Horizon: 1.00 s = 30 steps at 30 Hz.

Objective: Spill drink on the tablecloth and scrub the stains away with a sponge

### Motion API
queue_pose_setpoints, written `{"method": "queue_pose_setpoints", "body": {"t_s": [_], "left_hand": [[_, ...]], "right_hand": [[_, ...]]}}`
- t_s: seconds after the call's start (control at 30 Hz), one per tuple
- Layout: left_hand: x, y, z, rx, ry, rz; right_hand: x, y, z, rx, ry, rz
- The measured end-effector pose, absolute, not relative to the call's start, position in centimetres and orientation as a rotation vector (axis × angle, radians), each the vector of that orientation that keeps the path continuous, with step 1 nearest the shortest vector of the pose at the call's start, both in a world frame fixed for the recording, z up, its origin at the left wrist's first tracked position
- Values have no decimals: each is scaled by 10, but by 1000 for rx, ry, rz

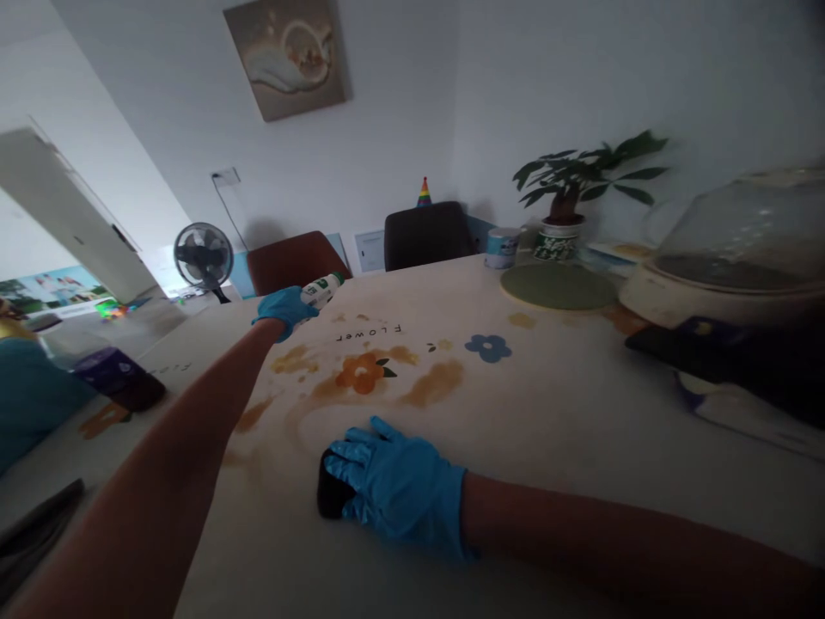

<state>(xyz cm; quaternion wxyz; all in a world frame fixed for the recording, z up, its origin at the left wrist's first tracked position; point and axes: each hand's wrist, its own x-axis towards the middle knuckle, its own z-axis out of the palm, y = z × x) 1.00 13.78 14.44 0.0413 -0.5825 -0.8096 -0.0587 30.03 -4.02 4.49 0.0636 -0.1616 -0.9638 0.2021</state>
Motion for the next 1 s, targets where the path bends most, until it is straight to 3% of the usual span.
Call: {"method": "queue_pose_setpoints", "body": {"t_s": [0.27,0.53,0.7,1.0], "left_hand": [[-76,60,127,-1588,-2620,-33],[-99,-10,132,-1563,-2692,-6],[-106,-25,146,-1613,-2733,-82],[-100,-29,167,-1665,-2621,100]], "right_hand": [[298,-38,36,-521,-2922,639],[297,-38,39,-586,-2967,611],[298,-41,36,-605,-2932,570],[296,-45,40,-664,-2920,553]]}}
